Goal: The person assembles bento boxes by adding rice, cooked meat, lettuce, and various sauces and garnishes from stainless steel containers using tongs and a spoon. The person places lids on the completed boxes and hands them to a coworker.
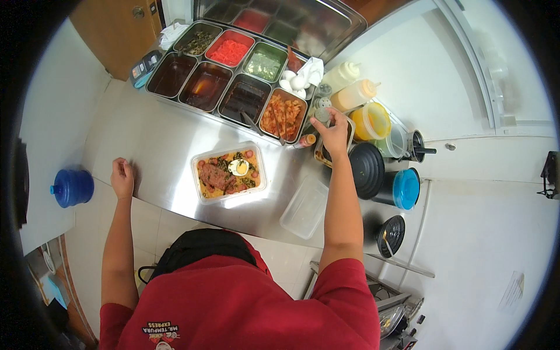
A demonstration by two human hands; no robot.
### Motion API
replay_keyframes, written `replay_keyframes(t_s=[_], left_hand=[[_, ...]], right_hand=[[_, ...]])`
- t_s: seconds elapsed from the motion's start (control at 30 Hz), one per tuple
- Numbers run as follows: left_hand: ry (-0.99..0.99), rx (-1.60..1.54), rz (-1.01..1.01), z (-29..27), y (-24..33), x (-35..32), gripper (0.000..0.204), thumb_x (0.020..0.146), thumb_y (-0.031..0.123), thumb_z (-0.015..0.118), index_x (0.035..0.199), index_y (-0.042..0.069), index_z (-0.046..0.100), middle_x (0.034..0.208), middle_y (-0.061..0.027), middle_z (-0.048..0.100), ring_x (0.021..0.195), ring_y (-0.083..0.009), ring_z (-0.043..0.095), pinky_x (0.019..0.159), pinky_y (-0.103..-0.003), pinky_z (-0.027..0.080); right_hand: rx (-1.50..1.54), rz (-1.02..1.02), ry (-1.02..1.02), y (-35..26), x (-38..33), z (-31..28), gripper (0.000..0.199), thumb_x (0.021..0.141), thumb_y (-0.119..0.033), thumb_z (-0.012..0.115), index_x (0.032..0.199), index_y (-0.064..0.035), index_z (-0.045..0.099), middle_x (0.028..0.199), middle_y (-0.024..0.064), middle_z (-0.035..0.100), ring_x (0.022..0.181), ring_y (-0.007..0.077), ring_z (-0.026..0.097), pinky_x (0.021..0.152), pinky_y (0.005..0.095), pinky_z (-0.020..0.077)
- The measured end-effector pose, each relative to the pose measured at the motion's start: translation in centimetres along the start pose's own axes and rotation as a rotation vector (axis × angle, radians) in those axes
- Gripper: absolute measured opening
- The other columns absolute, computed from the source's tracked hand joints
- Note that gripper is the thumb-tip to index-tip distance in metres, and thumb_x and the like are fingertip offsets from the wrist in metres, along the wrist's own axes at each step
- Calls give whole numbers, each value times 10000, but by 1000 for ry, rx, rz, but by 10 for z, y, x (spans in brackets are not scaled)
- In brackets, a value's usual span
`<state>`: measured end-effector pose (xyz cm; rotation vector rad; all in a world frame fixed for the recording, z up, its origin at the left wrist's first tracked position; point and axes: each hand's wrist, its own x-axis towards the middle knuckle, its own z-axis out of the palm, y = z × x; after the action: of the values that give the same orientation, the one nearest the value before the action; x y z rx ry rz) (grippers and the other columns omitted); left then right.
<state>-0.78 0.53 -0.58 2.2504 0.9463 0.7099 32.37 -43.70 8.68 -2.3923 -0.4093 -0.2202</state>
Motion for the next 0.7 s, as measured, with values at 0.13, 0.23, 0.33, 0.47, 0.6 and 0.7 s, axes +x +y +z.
replay_keyframes(t_s=[0.13, 0.23, 0.33, 0.47, 0.6, 0.7], left_hand=[[2, -31, -26, 1, 0, 0, 121, 846, 191, 496, 870, 73, 499, 607, -51, 530, 521, -168, 521, 513, -285, 423], [7, -27, -43, 1, 1, -1, 119, 843, 190, 497, 861, 72, 501, 608, -45, 533, 514, -164, 518, 508, -281, 420], [37, -16, 13, 1, 3, -1, 118, 839, 190, 499, 856, 74, 501, 602, -44, 531, 506, -164, 516, 507, -279, 420], [25, 12, 10, 0, 5, 0, 113, 837, 187, 500, 855, 76, 503, 602, -47, 534, 503, -164, 516, 505, -279, 420], [26, 6, 21, 0, 5, 0, 109, 835, 182, 499, 850, 75, 504, 607, -52, 537, 503, -168, 516, 500, -284, 418], [20, 18, 19, 0, 4, 0, 108, 833, 179, 499, 848, 72, 504, 609, -56, 539, 506, -178, 520, 502, -291, 420]], right_hand=[[13, 89, -141, 3, 9, -8, 407, 646, -249, 745, 938, -22, 574, 814, 43, 535, 743, 136, 486, 687, 254, 410], [123, 230, -85, 5, 38, -13, 444, 647, -308, 728, 940, -11, 575, 806, 74, 566, 734, 167, 521, 683, 266, 427], [-111, 249, -70, 7, 78, 1, 510, 641, -361, 717, 949, 16, 568, 846, 109, 598, 777, 187, 557, 708, 280, 436], [-350, 335, -227, 1, 103, 12, 606, 601, -403, 713, 1013, 15, 566, 941, 159, 613, 895, 243, 583, 774, 316, 446], [-494, 310, -201, -22, 93, 7, 602, 599, -398, 695, 1076, -55, 563, 990, 135, 610, 931, 261, 579, 796, 341, 448], [-527, 341, -175, -34, 89, 1, 569, 625, -390, 668, 1090, -81, 558, 1042, 132, 592, 956, 276, 565, 804, 357, 446]])
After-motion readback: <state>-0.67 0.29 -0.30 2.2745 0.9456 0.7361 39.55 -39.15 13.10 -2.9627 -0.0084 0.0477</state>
